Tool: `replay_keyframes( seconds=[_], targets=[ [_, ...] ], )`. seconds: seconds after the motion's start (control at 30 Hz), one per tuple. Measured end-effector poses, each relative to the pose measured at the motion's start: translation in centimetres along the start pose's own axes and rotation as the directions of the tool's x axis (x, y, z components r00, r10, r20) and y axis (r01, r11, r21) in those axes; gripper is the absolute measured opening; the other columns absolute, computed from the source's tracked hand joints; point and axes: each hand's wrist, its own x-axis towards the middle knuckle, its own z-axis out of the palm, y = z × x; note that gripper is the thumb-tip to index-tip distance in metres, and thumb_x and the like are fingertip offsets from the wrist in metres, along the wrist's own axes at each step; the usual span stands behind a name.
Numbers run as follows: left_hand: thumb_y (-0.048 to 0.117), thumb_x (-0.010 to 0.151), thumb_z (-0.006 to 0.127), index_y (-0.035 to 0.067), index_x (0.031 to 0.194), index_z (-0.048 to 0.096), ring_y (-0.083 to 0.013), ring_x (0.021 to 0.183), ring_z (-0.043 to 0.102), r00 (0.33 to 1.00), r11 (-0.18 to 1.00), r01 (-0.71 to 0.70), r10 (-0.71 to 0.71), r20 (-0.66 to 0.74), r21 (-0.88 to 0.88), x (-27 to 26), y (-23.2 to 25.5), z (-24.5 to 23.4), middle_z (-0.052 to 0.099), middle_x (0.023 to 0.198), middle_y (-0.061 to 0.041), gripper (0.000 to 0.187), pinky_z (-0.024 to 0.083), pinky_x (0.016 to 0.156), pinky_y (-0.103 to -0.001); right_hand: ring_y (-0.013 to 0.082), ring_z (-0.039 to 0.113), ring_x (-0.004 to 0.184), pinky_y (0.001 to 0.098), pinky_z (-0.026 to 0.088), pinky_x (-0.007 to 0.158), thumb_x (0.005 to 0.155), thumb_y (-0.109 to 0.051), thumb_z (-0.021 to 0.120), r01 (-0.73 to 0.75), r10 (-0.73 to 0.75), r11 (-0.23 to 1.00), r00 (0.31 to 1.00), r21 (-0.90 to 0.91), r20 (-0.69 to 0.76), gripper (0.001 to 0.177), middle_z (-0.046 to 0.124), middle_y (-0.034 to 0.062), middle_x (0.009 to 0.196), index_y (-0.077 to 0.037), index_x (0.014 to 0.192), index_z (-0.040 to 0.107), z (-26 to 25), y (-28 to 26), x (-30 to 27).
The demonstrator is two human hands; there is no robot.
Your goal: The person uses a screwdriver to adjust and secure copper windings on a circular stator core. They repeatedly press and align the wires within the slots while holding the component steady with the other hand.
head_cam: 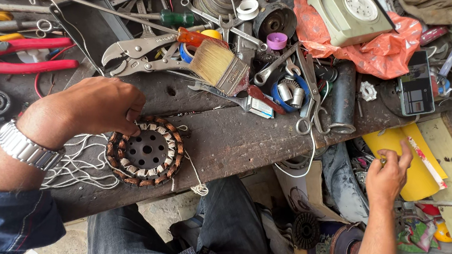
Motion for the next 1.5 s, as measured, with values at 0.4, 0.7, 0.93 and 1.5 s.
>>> replay_keyframes(
  seconds=[0.4, 0.7, 0.93, 1.5],
  targets=[
    [0.033, 0.073, 0.082, 0.013, 0.089, 0.077, -0.0288, 0.093, 0.073, 0.998, 0.999, -0.049, 0.048, -0.027, -0.013, 0.2, -0.2, 0.4, 0.076, 0.087, -0.009, 0.026, 0.056, 0.082, -0.044, 0.0352, 0.068, 0.108, 0.0431, 0.056, 0.090, 0.098, 0.005, 0.058, 0.158, -0.132, 0.942, 0.986, 0.295, -0.106, 0.010, 0.063, 0.0188, 0.125, 0.002, 0.105, 0.065, -1.8, -13.2, 0.2],
    [0.027, 0.074, 0.079, 0.010, 0.087, 0.077, -0.0318, 0.082, 0.073, 0.979, 0.980, -0.170, 0.156, -0.133, -0.103, 1.0, -1.9, 1.5, 0.075, 0.081, -0.012, 0.021, 0.056, 0.074, -0.045, 0.0315, 0.067, 0.094, 0.0415, 0.054, 0.084, 0.097, 0.001, 0.068, 0.346, -0.222, 0.774, 0.933, 0.531, -0.285, 0.009, 0.066, 0.0135, 0.101, -0.003, 0.105, 0.067, -2.7, -30.2, 2.0],
    [0.031, 0.081, 0.079, 0.003, 0.087, 0.075, -0.0291, 0.070, 0.072, 0.897, 0.910, -0.315, 0.193, -0.397, -0.270, 0.0, -5.2, -1.4, 0.073, 0.077, -0.015, 0.029, 0.055, 0.068, -0.041, 0.0269, 0.071, 0.083, 0.0378, 0.057, 0.073, 0.092, 0.001, 0.070, 0.368, -0.401, 0.504, 0.901, 0.781, -0.166, 0.010, 0.069, 0.0116, 0.094, -0.004, 0.102, 0.068, -2.0, -42.8, 1.6],
    [0.045, 0.080, 0.081, 0.006, 0.113, 0.068, -0.0360, 0.109, 0.062, 0.712, 0.983, 0.093, -0.175, -0.680, -0.156, -5.6, 3.7, 6.9, 0.065, 0.116, -0.017, 0.053, 0.053, 0.088, -0.047, 0.0303, 0.071, 0.085, 0.0401, 0.055, 0.075, 0.092, -0.009, 0.074, 0.233, -0.425, 0.450, 0.905, 0.862, -0.022, 0.010, 0.072, 0.0127, 0.092, -0.002, 0.095, 0.068, 0.8, -43.1, 3.0]
  ],
)
